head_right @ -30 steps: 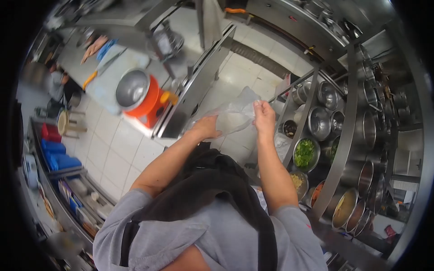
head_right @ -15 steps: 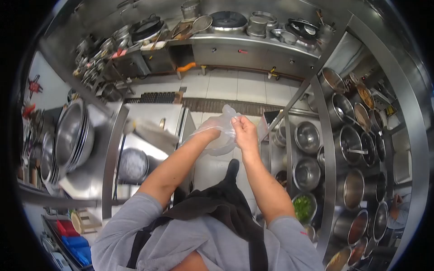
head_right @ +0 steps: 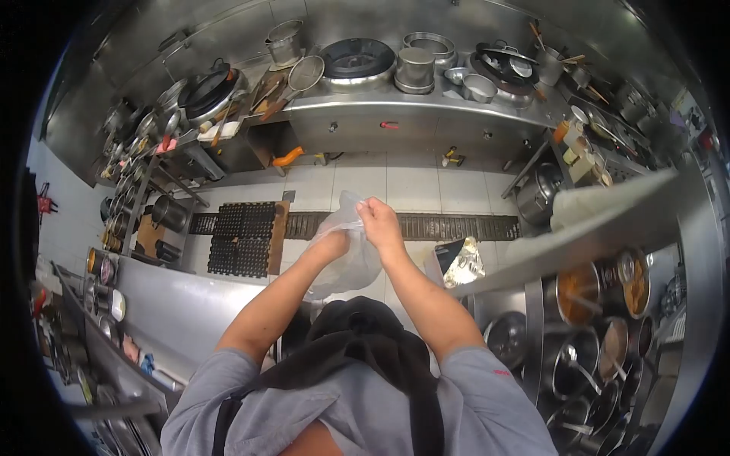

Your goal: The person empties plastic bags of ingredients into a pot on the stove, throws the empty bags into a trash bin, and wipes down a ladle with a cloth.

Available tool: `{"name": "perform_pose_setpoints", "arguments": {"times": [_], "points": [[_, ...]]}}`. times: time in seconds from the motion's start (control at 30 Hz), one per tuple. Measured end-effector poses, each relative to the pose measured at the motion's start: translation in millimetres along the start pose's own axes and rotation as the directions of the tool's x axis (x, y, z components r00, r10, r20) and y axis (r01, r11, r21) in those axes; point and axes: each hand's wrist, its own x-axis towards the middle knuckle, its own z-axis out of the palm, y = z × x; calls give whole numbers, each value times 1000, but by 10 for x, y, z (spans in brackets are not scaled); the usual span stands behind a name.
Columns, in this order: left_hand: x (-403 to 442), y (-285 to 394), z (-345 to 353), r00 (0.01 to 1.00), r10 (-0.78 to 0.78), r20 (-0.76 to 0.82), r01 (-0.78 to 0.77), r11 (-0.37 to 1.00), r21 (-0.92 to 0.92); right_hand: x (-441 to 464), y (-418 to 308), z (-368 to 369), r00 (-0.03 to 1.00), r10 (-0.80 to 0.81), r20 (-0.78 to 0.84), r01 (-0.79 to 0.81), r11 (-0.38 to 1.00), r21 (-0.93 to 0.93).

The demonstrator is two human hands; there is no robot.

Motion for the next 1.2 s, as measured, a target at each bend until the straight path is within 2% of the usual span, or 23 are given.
{"name": "perform_pose_setpoints", "arguments": {"times": [0.03, 0.07, 0.13, 0.23, 0.3, 0.37, 0.43, 0.53, 0.6, 0.7, 0.73, 0.8, 0.83, 0.9, 0.97, 1.0, 1.03, 1.07, 1.13, 1.17, 1.2], "points": [[172, -78, 18, 996, 85, 8, -86, 993, 75, 231, 62, -14, 1000, 4, 0, -4, 1000, -5], [348, -167, 44, 996, 87, 9, -87, 994, 69, 474, 132, -23, 1000, 30, 4, -30, 1000, 9], [695, -106, -115, 982, -140, 128, 142, 990, -6, 991, 224, -49, 999, 54, 9, -54, 998, 13], [1383, -477, -117, 985, -137, 105, 143, 989, -47, 1723, 325, -73, 998, 63, -10, -63, 998, -20], [1841, -692, -255, 987, -119, 105, 126, 990, -67, 2217, 214, -89, 989, 147, -12, -148, 989, -13], [2347, -863, -394, 990, -98, 99, 107, 990, -96, 2719, 64, -92, 989, 146, -31, -147, 989, -34], [2881, -943, -662, 999, -47, 11, 48, 989, -137, 3263, 11, -108, 995, 80, -66, -86, 991, -104], [3697, -1042, -1003, 999, -5, -39, -2, 985, -171, 3991, -41, -189, 991, 79, -112, -82, 996, -20], [4299, -1234, -1148, 955, 236, -178, -244, 969, -28, 4486, -34, -278, 988, 67, -137, -71, 997, -27], [5090, -1232, -1473, 988, 55, -147, -56, 998, -2, 5075, -265, -455, 991, 71, -109, -68, 997, 27], [5349, -1238, -1562, 991, 57, -123, -51, 998, 47, 5269, -191, -543, 990, 76, -121, -73, 997, 34], [5782, -1168, -1651, 982, -32, -184, 50, 994, 97, 5713, -54, -780, 989, -19, -147, 17, 1000, -13], [6050, -1243, -1620, 983, -24, -183, 43, 994, 99, 5915, 30, -940, 982, -17, -187, 5, 998, -64], [6514, -1448, -1493, 986, -7, -166, 32, 989, 146, 6395, 375, -1361, 974, 0, -226, -7, 999, -33], [6838, -1540, -1320, 960, -50, -274, 72, 995, 70, 7063, 1040, -1921, 954, 69, -291, -78, 997, -21], [7011, -1663, -1248, 964, -103, -245, 132, 986, 105, 7328, 1249, -2201, 911, 177, -373, -228, 969, -97], [7169, -1754, -1174, 963, -160, -218, 194, 970, 144, 7677, 1922, -2508, 890, 100, -445, -259, 913, -314], [7329, -1740, -1116, 963, -175, -207, 208, 966, 153, 7877, 2007, -2741, 873, 117, -473, -313, 878, -361], [7666, -1656, -1055, 927, -230, -297, 201, 971, -127, 8291, 2310, -3098, 859, 148, -490, -372, 837, -400], [7813, -1625, -1066, 925, -244, -293, 218, 969, -120, 8510, 2533, -3219, 825, 80, -560, -398, 785, -475], [7946, -1540, -1126, 921, -317, -229, 270, 939, -213, 8707, 2725, -3320, 790, 3, -614, -425, 724, -544]]}}
